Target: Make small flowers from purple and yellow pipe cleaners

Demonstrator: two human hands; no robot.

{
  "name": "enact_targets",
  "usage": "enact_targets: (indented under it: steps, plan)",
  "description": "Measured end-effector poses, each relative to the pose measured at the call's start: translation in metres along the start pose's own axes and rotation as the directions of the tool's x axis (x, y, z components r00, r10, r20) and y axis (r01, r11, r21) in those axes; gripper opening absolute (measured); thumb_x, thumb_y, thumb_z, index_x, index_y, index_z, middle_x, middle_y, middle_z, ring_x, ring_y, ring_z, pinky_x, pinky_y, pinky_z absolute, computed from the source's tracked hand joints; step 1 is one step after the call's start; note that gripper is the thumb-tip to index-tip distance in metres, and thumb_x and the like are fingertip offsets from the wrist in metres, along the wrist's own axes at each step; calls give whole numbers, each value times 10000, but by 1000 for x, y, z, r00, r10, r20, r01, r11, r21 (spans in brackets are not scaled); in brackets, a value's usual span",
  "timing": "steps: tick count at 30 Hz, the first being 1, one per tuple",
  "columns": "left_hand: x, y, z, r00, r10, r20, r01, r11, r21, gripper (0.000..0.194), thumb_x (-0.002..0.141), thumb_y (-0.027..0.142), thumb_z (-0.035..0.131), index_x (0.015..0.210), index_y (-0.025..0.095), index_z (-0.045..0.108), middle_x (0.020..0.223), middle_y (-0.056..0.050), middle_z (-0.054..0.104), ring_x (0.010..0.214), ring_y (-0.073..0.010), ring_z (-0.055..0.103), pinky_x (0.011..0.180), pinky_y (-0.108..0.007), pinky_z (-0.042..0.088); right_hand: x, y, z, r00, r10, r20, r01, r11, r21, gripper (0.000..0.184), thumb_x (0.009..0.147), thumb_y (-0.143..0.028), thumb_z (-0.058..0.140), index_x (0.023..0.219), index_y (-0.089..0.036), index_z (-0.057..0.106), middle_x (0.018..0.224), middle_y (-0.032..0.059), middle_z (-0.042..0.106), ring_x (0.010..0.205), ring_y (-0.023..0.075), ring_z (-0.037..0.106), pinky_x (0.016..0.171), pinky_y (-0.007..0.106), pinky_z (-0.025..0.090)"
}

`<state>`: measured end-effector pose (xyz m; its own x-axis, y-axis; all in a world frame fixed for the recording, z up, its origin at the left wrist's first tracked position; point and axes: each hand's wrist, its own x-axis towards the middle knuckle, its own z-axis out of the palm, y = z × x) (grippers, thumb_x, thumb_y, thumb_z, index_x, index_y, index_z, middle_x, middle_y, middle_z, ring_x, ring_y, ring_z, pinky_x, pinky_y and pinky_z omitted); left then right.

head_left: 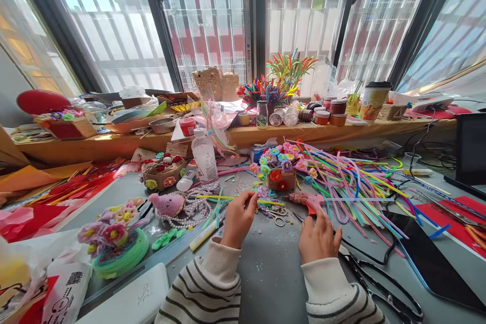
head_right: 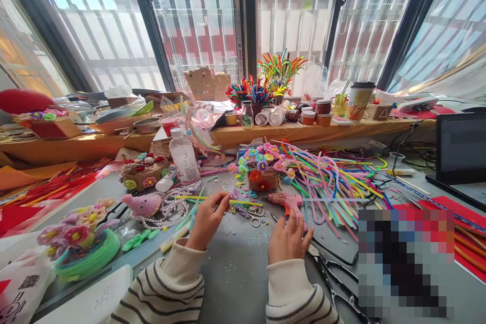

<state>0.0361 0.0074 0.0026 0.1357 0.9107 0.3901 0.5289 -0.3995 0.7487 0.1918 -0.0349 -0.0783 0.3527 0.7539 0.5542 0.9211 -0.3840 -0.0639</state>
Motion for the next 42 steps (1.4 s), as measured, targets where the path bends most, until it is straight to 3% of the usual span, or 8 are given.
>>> enact_targets:
  steps: [19, 28, 33, 37, 39, 42]
  plan:
    - [0, -2, 1, 1000, 29, -7, -29, 999, 22, 255, 748, 343, 344, 701, 165, 520, 587, -8, 565, 555, -117, 507, 541, -207, 365, 6, -2, -9, 998, -1, 63, 2, 1000, -12, 247, 744, -94, 349, 762, -125, 593, 1022, 138, 491, 958, 261, 419, 788, 436, 257]
    - [0, -5, 3, 1000, 25, -10, -25, 1000, 5, 255, 746, 348, 347, 709, 167, 523, 602, -10, 568, 576, -120, 510, 553, -208, 366, 8, -1, -13, 989, -10, 149, 7, 1000, 22, 219, 730, -106, 395, 778, -144, 606, 1022, 122, 512, 989, 269, 394, 776, 430, 248]
    - [-1, -4, 4, 999, 32, -10, -32, 999, -19, 261, 745, 348, 345, 712, 169, 532, 606, -14, 572, 571, -122, 510, 549, -211, 364, 7, 2, -9, 995, -25, 100, 21, 999, 36, 195, 724, -136, 406, 745, -151, 599, 1009, 127, 517, 968, 274, 405, 802, 480, 204]
    - [-1, -4, 3, 999, 41, -17, -41, 999, -17, 258, 744, 342, 349, 709, 169, 537, 596, -11, 569, 562, -120, 504, 548, -214, 363, 6, 0, -10, 997, -56, 49, 45, 980, 193, 182, 740, -202, 392, 722, -166, 569, 1019, 101, 504, 900, 247, 455, 839, 538, 109]
    - [-1, -5, 4, 999, 48, -21, -48, 999, -14, 258, 745, 338, 348, 705, 169, 537, 592, -11, 566, 556, -118, 499, 542, -214, 363, 3, -6, -13, 988, -143, 58, 116, 935, 335, 184, 748, -214, 377, 712, -178, 554, 1008, 78, 504, 887, 219, 467, 856, 506, 143]
    - [-1, -5, 4, 999, 51, -20, -51, 999, -6, 261, 749, 336, 341, 701, 167, 535, 582, -9, 561, 553, -116, 496, 539, -211, 365, -2, -19, -19, 937, -338, 90, 237, 803, 547, 193, 753, -199, 361, 677, -195, 539, 960, 56, 516, 900, 191, 465, 841, 416, 251]
